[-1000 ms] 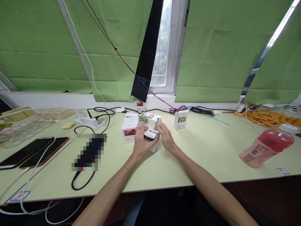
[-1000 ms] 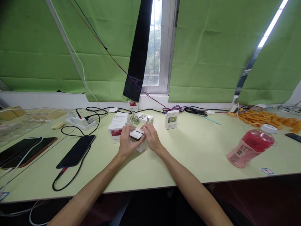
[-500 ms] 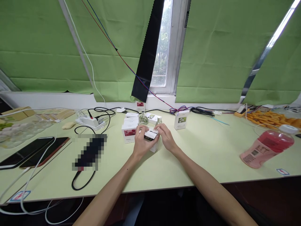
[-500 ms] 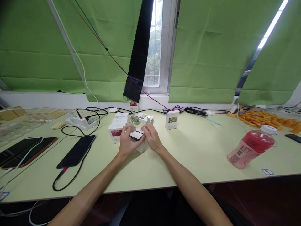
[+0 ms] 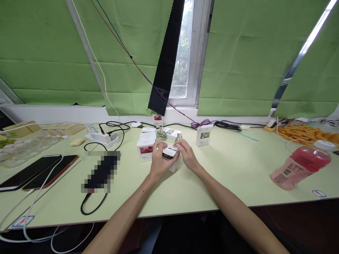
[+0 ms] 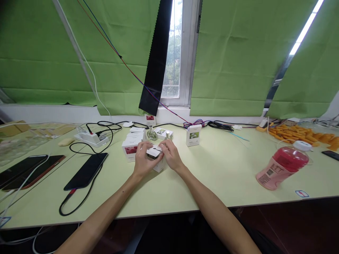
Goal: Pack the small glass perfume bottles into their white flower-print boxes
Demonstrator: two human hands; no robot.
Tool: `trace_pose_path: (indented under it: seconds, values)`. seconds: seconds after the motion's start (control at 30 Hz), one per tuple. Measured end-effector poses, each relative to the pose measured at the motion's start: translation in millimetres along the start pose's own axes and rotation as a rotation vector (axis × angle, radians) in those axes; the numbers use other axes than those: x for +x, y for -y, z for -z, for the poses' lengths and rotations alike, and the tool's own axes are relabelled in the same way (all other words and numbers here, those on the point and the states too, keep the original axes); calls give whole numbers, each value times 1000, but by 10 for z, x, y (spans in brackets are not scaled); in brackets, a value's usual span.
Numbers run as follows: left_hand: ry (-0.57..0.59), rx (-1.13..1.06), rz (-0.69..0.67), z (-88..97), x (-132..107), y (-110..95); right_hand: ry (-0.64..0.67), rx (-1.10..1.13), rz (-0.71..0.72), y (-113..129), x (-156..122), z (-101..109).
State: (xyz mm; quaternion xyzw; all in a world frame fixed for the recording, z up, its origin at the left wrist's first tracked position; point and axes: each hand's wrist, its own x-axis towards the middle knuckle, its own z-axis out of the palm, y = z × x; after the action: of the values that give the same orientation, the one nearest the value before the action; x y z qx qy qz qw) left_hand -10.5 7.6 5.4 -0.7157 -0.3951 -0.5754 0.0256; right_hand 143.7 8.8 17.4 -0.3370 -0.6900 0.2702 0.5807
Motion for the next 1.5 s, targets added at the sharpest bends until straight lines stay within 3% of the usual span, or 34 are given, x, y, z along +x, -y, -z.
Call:
trace_pose_path:
  seconds: [0.87,1.5]
  values:
    - [30,-3,3,30,6,-21,33,107,-112,-12,15,-27]
    - [13,1,7,19,8,-19,38,51,-132,-51,13,-37]
